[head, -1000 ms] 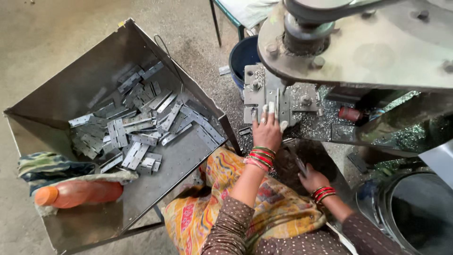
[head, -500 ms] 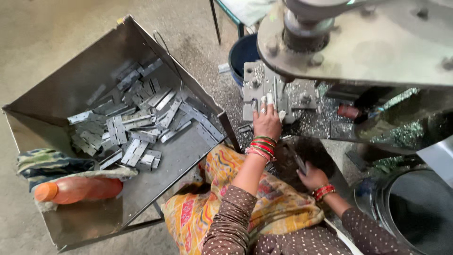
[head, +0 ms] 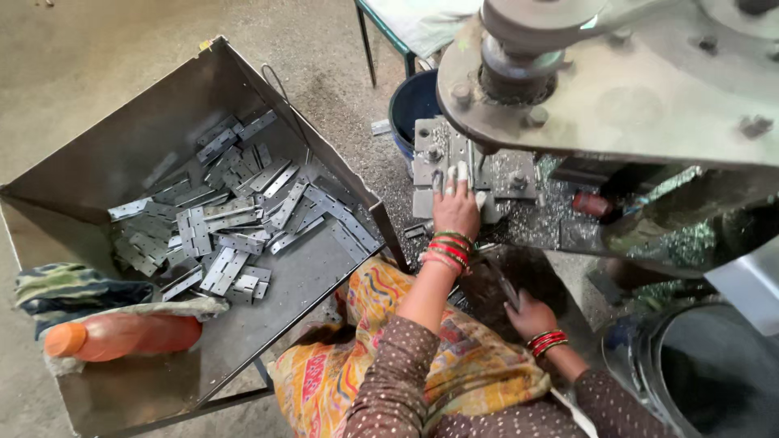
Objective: The person repeatedly picks up small metal plates from a bin, places them into a press machine, and operates the lever to punch holes. The finished pieces are returned to the bin.
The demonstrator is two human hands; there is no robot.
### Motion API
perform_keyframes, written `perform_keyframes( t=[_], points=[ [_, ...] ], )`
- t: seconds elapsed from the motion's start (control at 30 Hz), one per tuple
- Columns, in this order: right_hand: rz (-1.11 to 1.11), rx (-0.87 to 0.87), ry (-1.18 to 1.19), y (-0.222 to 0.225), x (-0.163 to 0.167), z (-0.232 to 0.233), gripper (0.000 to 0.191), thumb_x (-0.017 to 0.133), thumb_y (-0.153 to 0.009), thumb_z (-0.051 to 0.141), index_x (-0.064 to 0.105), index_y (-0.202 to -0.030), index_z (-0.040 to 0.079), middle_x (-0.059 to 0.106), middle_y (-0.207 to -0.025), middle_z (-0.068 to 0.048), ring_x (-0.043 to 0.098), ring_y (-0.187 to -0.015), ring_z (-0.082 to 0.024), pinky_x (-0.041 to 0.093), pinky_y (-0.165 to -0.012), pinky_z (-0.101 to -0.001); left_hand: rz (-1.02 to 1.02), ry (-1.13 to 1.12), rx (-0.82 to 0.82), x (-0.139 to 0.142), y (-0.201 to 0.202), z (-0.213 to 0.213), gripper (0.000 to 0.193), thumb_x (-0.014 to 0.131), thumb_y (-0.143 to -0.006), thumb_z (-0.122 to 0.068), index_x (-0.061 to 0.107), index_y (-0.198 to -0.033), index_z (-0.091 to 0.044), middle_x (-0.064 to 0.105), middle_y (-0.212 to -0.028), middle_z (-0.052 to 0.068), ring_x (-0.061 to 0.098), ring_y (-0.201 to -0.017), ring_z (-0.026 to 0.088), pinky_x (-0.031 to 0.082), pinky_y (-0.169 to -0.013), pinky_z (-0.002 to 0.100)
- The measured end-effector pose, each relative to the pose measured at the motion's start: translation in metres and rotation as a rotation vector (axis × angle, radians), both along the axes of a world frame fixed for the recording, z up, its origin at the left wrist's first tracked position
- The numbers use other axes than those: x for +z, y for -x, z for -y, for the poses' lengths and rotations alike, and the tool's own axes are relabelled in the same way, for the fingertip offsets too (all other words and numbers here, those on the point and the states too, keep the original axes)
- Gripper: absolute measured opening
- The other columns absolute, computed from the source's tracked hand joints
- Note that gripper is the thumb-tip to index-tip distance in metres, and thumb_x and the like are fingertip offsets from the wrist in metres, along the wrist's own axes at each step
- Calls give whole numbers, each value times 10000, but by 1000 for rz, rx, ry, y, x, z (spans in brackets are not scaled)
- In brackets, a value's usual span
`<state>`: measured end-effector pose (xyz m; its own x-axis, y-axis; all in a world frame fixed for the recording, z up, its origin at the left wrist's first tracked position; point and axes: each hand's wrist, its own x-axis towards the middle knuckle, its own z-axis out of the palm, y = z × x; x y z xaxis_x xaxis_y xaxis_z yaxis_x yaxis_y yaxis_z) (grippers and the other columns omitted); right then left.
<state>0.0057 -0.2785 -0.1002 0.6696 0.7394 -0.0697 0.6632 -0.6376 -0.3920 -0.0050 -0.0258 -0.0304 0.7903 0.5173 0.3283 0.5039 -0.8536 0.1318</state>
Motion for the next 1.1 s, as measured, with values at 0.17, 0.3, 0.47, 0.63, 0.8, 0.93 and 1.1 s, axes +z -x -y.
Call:
perform_keyframes(
  t=[0.17, 0.3, 0.47, 0.63, 0.8, 0.93, 1.1],
  points=[
    [-102, -22, 113, 6, 1, 1, 487, 606, -899, 525, 566, -1069, 70, 701, -763, -256, 688, -715, -471, 553, -638, -573, -68, 93, -33, 8, 16, 11, 266, 547, -936, -184, 754, -1057, -68, 587, -1419, 147, 492, -1403, 316, 396, -1105, 497],
    [-205, -64, 289, -16, 16, -1, 520, 675, -838, 567, 602, -992, 75, 726, -773, -235, 723, -725, -431, 569, -662, -546, 99, -148, -3, 14, 17, 8, 290, 557, -862, -205, 763, -1014, -70, 601, -1421, 125, 512, -1375, 276, 389, -1154, 502],
    [-151, -16, 249, -23, 21, -3, 514, 664, -859, 573, 600, -984, 78, 731, -826, -230, 717, -762, -434, 566, -678, -549, -16, 98, -10, 15, -4, -13, 298, 528, -942, -210, 760, -1057, -63, 591, -1401, 129, 494, -1377, 300, 385, -1086, 552],
    [-143, -79, 203, 2, -1, 4, 478, 604, -920, 515, 560, -1165, 107, 725, -883, -260, 695, -777, -481, 551, -695, -582, 88, 19, -8, 7, -9, -14, 275, 559, -900, -221, 760, -983, -53, 605, -1423, 138, 539, -1347, 293, 432, -1005, 496],
    [-121, 19, 54, 1, -16, 11, 534, 559, -910, 512, 563, -1327, 180, 732, -985, -215, 698, -811, -488, 565, -669, -578, 75, 239, -28, 8, 8, 4, 398, 592, -980, -258, 678, -1287, -20, 627, -1335, 151, 605, -1177, 311, 467, -990, 474],
    [-17, -34, 292, -24, -27, 14, 646, 600, -953, 636, 632, -1298, 92, 724, -976, -256, 709, -826, -493, 565, -712, -576, 350, 38, -65, 4, 82, 2, 292, 625, -906, -282, 678, -1163, -153, 616, -1361, 98, 545, -1334, 298, 410, -1117, 552],
    [-197, -97, 450, -79, -9, 23, 692, 686, -844, 671, 688, -1014, 0, 729, -784, -271, 734, -745, -437, 583, -697, -530, 385, 125, 301, -35, 214, -58, 442, 669, -867, -283, 650, -1283, -136, 590, -1366, 95, 540, -1322, 322, 423, -1088, 526]
  ],
)
